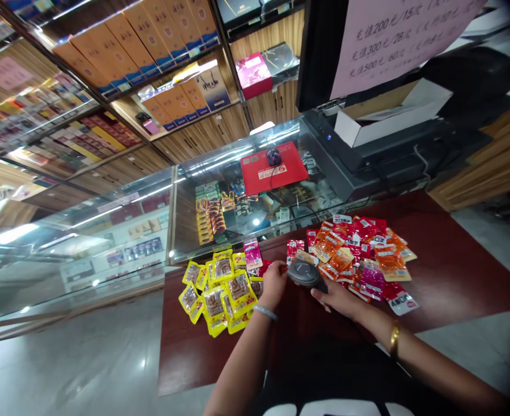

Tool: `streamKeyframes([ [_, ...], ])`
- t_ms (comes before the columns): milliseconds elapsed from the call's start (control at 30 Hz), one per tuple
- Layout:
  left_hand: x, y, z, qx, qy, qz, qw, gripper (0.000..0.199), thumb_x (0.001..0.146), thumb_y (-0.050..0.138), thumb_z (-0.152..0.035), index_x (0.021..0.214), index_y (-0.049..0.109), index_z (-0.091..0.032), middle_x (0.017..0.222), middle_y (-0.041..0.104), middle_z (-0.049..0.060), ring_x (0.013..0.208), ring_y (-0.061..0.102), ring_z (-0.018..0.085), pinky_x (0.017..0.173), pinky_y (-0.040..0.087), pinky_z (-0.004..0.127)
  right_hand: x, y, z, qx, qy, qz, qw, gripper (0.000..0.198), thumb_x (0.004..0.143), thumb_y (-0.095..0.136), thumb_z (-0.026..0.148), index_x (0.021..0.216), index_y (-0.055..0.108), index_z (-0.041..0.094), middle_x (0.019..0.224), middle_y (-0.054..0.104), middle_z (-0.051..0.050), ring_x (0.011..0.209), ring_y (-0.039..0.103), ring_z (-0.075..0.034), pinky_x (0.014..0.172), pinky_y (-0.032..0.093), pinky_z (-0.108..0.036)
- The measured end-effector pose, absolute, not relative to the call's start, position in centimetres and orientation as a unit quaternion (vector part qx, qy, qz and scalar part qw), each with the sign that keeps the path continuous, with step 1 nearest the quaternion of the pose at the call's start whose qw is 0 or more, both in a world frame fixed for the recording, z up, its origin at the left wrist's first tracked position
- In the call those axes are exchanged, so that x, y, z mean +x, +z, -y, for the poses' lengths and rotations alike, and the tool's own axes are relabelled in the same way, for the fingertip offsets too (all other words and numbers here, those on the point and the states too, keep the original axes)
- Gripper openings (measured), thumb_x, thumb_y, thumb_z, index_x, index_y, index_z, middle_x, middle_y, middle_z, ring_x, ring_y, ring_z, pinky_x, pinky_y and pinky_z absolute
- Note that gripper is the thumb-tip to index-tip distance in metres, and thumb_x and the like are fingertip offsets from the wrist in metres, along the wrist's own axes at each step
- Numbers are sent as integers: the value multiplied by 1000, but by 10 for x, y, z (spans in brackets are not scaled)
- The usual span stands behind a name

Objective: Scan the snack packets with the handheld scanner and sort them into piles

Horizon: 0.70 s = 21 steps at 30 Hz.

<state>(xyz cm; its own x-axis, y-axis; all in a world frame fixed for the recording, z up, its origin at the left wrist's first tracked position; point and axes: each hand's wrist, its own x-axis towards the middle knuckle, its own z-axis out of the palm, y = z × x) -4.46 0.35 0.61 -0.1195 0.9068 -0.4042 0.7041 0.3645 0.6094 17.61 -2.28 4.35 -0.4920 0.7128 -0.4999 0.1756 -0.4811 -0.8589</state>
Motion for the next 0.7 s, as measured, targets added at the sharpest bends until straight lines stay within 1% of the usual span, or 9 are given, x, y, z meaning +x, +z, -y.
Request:
streamKeyframes([
  [67,-57,10,-15,553,124,-777,276,30,87,62,-41,106,64,-18,106,70,10,101,64,22,90,44,31,175,42,21,-474,724,467,183,76,72,60,81,113,49,17,52,42,11,40,40,-10,43,35,-25],
  [133,-76,13,-26,508,64,-844,161,48,85,61,-52,112,62,-12,114,66,18,112,59,31,97,41,39,173,42,20,-479,727,462,170,75,72,61,80,113,50,18,50,42,11,40,40,-10,44,35,-25],
  [167,-86,13,-31,483,30,-866,127,56,84,61,-56,114,60,-9,118,63,22,116,56,35,98,40,42,173,42,19,-480,728,462,165,74,72,61,80,112,51,18,50,42,11,39,40,-10,44,35,-25],
  [233,-103,13,-40,455,-26,-883,108,62,81,64,-57,116,58,-6,122,60,25,118,54,38,98,39,44,173,42,18,-479,729,461,162,74,71,62,79,112,52,18,50,43,11,39,40,-10,44,35,-25],
  [333,-116,11,-49,465,-57,-874,129,58,76,71,-50,114,58,-8,121,62,24,119,55,37,97,40,42,175,43,17,-481,732,453,166,77,71,63,79,116,51,18,50,42,11,40,41,-10,44,36,-25],
  [433,-119,6,-51,467,-20,-865,183,45,78,70,-39,112,57,-12,112,68,21,112,62,33,91,44,39,176,43,16,-488,734,444,164,77,71,64,77,118,50,17,51,43,11,41,42,-10,44,36,-25],
  [567,-107,-11,-42,404,156,-829,354,23,85,59,-28,105,59,-16,91,72,11,81,69,21,73,48,30,176,41,16,-491,729,445,171,72,72,64,76,113,51,18,52,43,10,40,41,-10,44,36,-25],
  [633,-95,-21,-34,348,268,-784,439,22,84,59,-29,101,60,-16,81,71,7,67,66,17,66,49,27,177,39,16,-484,724,458,179,68,74,63,76,109,52,19,53,44,10,41,42,-10,44,36,-25],
  [700,-82,-26,-28,301,358,-733,494,26,80,62,-32,100,62,-15,76,70,5,60,63,14,62,49,26,178,40,16,-475,720,473,182,64,76,62,75,107,53,19,54,46,9,42,44,-10,45,36,-25],
])
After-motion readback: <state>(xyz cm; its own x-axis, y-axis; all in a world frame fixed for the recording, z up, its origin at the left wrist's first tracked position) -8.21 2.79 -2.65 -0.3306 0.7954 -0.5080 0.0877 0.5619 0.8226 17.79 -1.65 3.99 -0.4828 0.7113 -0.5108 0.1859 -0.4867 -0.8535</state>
